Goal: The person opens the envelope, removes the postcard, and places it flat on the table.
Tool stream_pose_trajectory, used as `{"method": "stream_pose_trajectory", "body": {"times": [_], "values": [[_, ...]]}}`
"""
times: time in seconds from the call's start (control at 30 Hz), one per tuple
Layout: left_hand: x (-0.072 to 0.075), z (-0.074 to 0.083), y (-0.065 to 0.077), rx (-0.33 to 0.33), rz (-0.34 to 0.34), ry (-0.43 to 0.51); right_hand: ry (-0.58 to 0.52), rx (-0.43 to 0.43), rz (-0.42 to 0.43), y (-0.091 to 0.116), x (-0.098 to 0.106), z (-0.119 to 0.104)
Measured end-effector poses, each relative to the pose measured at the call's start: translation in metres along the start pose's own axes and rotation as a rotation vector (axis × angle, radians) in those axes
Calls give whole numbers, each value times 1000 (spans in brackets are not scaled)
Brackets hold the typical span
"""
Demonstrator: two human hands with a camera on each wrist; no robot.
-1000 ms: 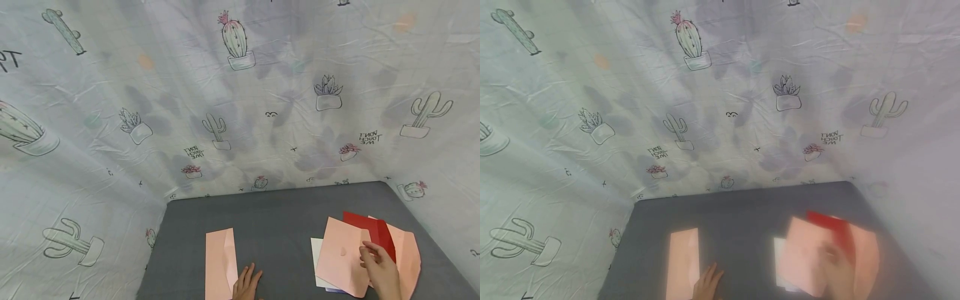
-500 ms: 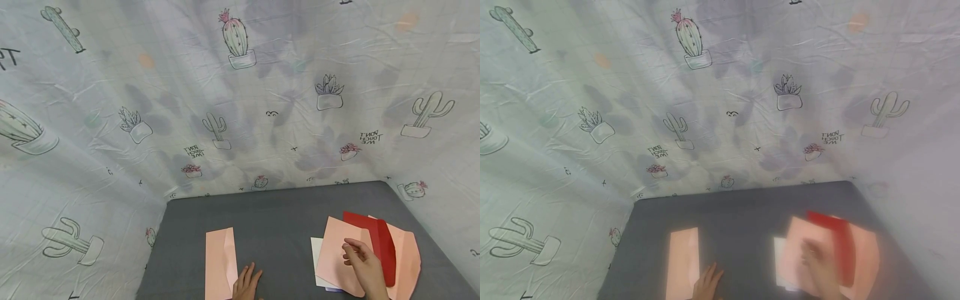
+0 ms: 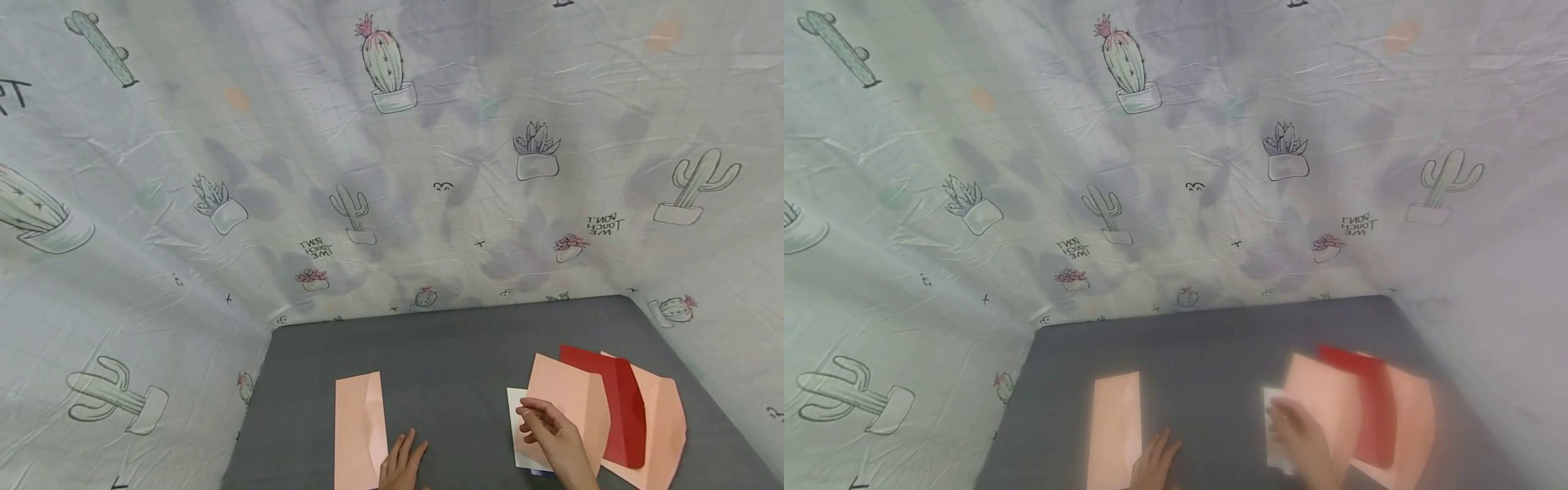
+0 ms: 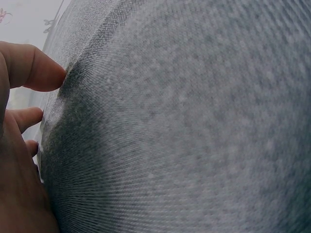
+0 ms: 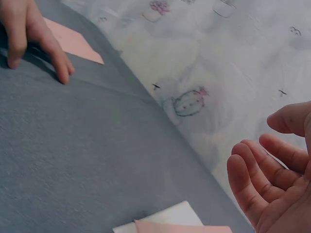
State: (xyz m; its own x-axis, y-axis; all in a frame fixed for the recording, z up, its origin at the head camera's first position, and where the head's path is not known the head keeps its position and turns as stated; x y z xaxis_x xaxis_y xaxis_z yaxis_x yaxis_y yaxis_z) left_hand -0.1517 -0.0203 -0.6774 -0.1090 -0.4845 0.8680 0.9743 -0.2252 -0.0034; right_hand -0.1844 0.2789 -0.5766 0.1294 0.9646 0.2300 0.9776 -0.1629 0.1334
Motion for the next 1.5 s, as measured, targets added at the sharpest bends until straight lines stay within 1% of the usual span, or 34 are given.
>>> {"method": "stream_pose_trajectory", "body": {"times": [0.07,0.17,0.27,0.37,0.53,0.67,0.8,0.9,1.0,1.17,1.23,1.33,1.4,1.47,1.5], "values": [[-1,0,0,-2,10,-14,-16,5,-10,1,-6,0],[-1,0,0,7,-2,-7,-43,-12,-20,0,-15,3],[0,0,0,24,-31,9,-36,-67,-35,-2,-22,13],[2,1,0,40,-70,40,-35,-100,-59,-4,-29,25],[4,2,0,51,-99,51,-54,-93,-97,-3,-39,37],[5,2,0,34,-97,37,-76,-92,-127,0,-45,46],[3,2,0,10,-64,3,-117,-104,-162,2,-49,53],[3,3,1,7,-42,-20,-132,-110,-183,2,-51,59],[2,3,2,11,-36,-43,-130,-119,-192,2,-52,62],[2,3,4,-3,-28,-43,-138,-142,-180,4,-51,65],[0,1,3,-18,-9,-69,-145,-143,-170,3,-51,67],[-2,-4,1,-58,38,-67,-150,-137,-152,0,-53,71],[-2,-8,-2,-99,67,-59,-145,-134,-137,-2,-55,75],[1,-9,-3,-150,103,-7,-125,-128,-125,-2,-56,79],[6,-9,-4,-174,124,40,-120,-130,-118,-2,-57,80]]}}
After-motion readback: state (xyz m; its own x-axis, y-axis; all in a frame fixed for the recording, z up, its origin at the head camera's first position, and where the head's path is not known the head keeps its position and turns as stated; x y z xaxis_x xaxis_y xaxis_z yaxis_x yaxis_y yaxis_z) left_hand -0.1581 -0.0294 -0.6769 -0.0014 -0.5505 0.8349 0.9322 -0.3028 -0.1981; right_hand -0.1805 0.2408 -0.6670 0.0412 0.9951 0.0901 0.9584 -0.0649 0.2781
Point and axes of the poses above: each hand's wrist, its own y-axis away from the middle knuckle, its own x-axis out of the back of the hand, z = x × y, the point moved 3 cm from there along -y, towards the middle knuckle, and after that the axes turned 1 degree about x, right-handed, at the moved point
